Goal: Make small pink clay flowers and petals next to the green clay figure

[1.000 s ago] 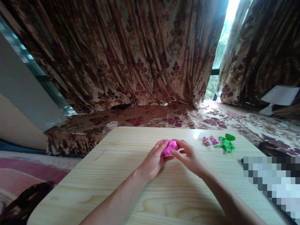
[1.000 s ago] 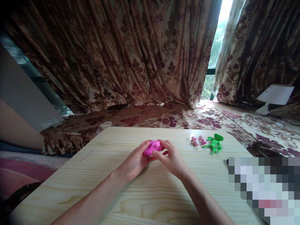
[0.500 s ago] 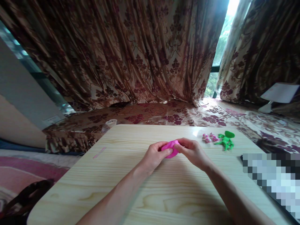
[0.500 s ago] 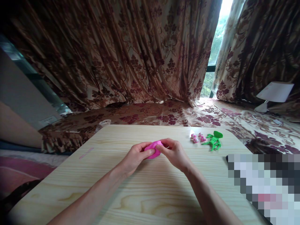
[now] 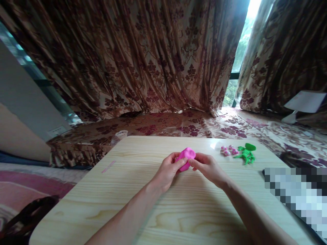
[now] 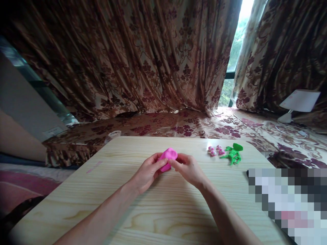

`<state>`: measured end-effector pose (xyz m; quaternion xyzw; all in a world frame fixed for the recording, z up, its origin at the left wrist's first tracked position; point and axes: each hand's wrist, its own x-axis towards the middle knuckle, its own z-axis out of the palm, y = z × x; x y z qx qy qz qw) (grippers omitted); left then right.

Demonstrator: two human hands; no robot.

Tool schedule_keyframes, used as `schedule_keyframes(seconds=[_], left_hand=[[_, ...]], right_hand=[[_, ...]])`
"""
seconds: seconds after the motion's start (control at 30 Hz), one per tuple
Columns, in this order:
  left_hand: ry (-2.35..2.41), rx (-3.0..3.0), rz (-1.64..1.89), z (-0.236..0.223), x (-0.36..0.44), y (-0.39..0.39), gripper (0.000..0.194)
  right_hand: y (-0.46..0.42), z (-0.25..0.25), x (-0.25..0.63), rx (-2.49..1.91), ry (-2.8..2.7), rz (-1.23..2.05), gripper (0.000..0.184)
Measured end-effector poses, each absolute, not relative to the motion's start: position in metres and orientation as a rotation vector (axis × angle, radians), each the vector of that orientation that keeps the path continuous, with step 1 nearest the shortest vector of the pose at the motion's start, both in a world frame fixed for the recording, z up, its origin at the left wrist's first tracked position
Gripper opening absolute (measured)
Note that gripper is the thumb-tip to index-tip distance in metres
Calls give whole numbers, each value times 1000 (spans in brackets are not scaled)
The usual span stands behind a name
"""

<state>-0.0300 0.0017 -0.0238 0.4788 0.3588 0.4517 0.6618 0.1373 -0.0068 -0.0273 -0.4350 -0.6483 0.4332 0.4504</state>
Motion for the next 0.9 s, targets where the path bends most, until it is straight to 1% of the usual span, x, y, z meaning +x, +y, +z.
schedule_keyframes(seconds=[0.2,0.37,0.53,0.67,0.83,0.9], left_hand=[[797,1194,908,-24,-34,3,34],[853,1231,929,-24,-36,6,33],[894,1332,946,-24,-34,4,32],[872,1402,877,-23,-32,-1,26],[811,1420,768,-19,-32,-6,22],[835,1426,780,-20,-31,-5,23]], right_hand=[[-5,-32,136,-1083,-1544,1061,36],[-3,-33,139,-1115,-1507,1053,35],[-9,-23,140,-1093,-1536,1066,43],[-12,-20,138,-1072,-1603,1032,31],[-10,-23,140,-1121,-1527,970,34],[-9,-22,142,-1100,-1480,1010,35]])
